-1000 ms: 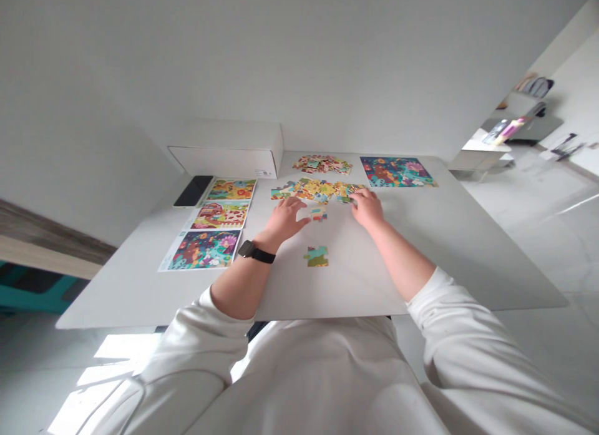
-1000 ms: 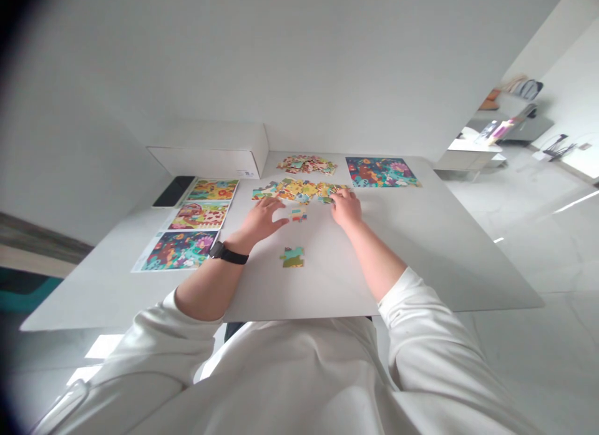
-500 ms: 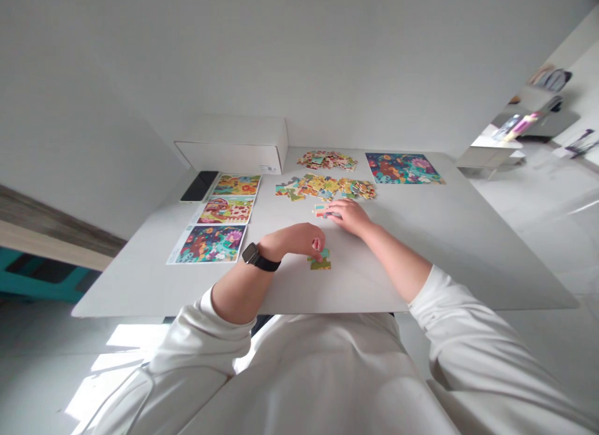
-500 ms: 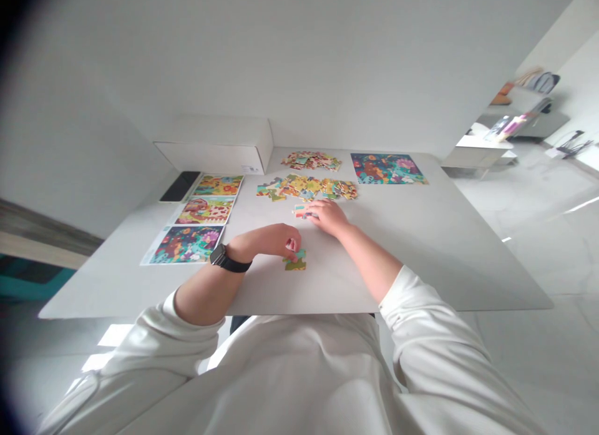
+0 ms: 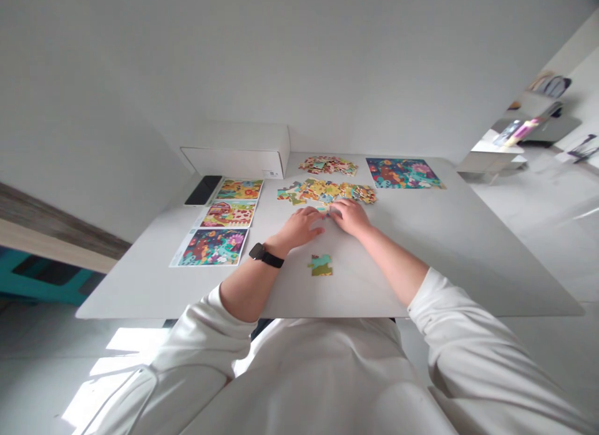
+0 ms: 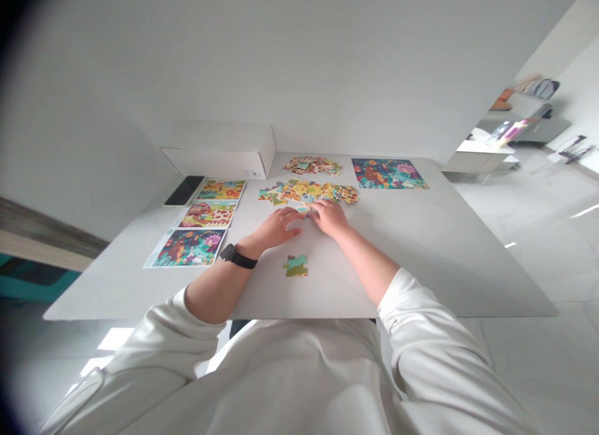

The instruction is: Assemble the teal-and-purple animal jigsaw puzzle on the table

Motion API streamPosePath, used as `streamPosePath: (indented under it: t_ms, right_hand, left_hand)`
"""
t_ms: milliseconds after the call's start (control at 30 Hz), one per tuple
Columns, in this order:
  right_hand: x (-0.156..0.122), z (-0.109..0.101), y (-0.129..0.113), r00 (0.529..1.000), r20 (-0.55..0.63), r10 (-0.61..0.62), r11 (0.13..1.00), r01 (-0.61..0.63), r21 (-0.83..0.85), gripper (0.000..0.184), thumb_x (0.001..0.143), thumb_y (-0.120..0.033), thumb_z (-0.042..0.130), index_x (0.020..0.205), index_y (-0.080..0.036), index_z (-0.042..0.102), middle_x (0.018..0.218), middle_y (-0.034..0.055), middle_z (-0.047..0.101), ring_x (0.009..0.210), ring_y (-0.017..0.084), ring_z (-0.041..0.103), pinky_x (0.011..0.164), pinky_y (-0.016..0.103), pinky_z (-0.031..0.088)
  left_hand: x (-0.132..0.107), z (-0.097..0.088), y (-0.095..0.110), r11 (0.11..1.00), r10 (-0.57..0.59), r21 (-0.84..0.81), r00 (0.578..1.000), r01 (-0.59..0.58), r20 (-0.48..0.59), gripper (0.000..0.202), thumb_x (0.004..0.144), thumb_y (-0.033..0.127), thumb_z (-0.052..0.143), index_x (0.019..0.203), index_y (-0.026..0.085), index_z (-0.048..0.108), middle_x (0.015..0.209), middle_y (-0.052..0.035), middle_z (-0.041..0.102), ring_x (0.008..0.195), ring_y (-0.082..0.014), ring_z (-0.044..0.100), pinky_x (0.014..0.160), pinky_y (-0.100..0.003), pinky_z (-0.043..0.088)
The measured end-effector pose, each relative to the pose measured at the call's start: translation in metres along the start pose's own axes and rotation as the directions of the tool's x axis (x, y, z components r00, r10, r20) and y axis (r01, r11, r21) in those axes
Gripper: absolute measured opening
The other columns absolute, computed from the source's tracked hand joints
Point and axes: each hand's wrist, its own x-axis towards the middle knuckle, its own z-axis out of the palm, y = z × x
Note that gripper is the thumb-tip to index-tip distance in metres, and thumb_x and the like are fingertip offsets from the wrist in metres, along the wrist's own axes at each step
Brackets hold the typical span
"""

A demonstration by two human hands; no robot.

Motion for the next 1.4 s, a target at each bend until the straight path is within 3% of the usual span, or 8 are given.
streamPosePath:
  t_ms: [133,467,600,700,867,1133,1300,1400]
  right_hand:
    - [-0.002,0.001,0.000,0.997,0.051,0.056,0.996,-0.052,-0.076,0.042,0.109,-0.038,0.057,0.144,-0.023,0.075,0.149,0.0109,0.071,0.136,0.034,0.060,0.116,0.048,0.047]
    - [0.000,0.002,-0.004,0.991,0.091,0.100,0.986,-0.086,-0.145,0.047,0.110,-0.039,0.049,0.151,-0.028,0.069,0.157,0.0089,0.066,0.139,0.034,0.056,0.112,0.052,0.048]
    - [0.002,0.001,0.000,0.995,0.055,0.087,0.991,-0.081,-0.107,0.046,0.108,-0.037,0.052,0.148,-0.025,0.072,0.153,0.0107,0.069,0.135,0.034,0.060,0.115,0.051,0.049]
    - [0.011,-0.006,0.013,0.997,-0.037,0.074,0.996,-0.076,-0.053,0.045,0.106,-0.032,0.054,0.146,-0.022,0.073,0.146,0.0135,0.073,0.131,0.033,0.063,0.118,0.051,0.047]
    - [0.042,-0.019,0.042,0.975,-0.102,0.199,0.975,-0.207,-0.079,0.038,0.101,-0.027,0.061,0.135,-0.022,0.078,0.137,0.0147,0.077,0.124,0.035,0.067,0.112,0.051,0.052]
    - [0.101,-0.016,0.055,0.979,0.092,0.183,0.976,-0.169,-0.141,0.047,0.096,-0.027,0.075,0.142,-0.026,0.075,0.144,0.0115,0.076,0.136,0.035,0.066,0.113,0.048,0.052]
    - [0.119,-0.015,0.054,0.939,0.253,0.232,0.967,-0.195,-0.163,0.060,0.087,-0.034,0.087,0.145,-0.032,0.072,0.139,0.0074,0.079,0.129,0.033,0.071,0.104,0.044,0.056]
    - [0.123,-0.015,0.057,0.929,0.289,0.231,0.965,-0.181,-0.190,0.066,0.083,-0.033,0.090,0.146,-0.032,0.072,0.138,0.0074,0.080,0.127,0.033,0.073,0.102,0.043,0.057]
  left_hand:
    - [0.002,0.011,-0.013,0.992,-0.093,0.088,0.995,0.088,0.048,0.052,0.098,0.040,0.069,0.149,0.025,0.068,0.157,-0.0137,0.062,0.146,-0.0346,0.058,0.127,-0.053,0.044]
    - [0.001,0.015,-0.014,0.988,-0.099,0.122,0.993,0.091,0.065,0.055,0.102,0.045,0.063,0.154,0.027,0.065,0.163,-0.0124,0.059,0.151,-0.0330,0.054,0.130,-0.051,0.041]
    - [0.001,0.015,-0.013,0.988,-0.101,0.122,0.993,0.093,0.063,0.057,0.103,0.043,0.063,0.156,0.024,0.064,0.164,-0.0144,0.058,0.152,-0.0339,0.053,0.131,-0.052,0.040]
    - [0.001,0.015,-0.012,0.989,-0.114,0.100,0.993,0.109,0.043,0.055,0.100,0.041,0.067,0.154,0.028,0.065,0.163,-0.0125,0.059,0.151,-0.0347,0.054,0.130,-0.054,0.041]
    - [0.000,0.016,-0.009,0.990,-0.123,0.071,0.992,0.122,0.015,0.052,0.099,0.040,0.070,0.149,0.027,0.068,0.161,-0.0132,0.060,0.150,-0.0361,0.054,0.129,-0.055,0.041]
    - [-0.001,0.015,-0.007,0.991,-0.130,0.022,0.991,0.131,-0.012,0.046,0.097,0.036,0.072,0.142,0.028,0.071,0.153,-0.0122,0.065,0.146,-0.0347,0.057,0.127,-0.054,0.044]
    - [0.001,0.012,-0.007,0.991,-0.127,-0.070,0.975,0.116,-0.182,0.026,0.103,0.031,0.065,0.124,0.020,0.073,0.130,-0.0153,0.072,0.128,-0.0314,0.067,0.117,-0.050,0.053]
    - [0.003,0.010,-0.006,0.983,-0.175,-0.106,0.951,0.153,-0.254,0.021,0.103,0.029,0.064,0.120,0.020,0.072,0.126,-0.0142,0.072,0.123,-0.0306,0.069,0.112,-0.049,0.055]
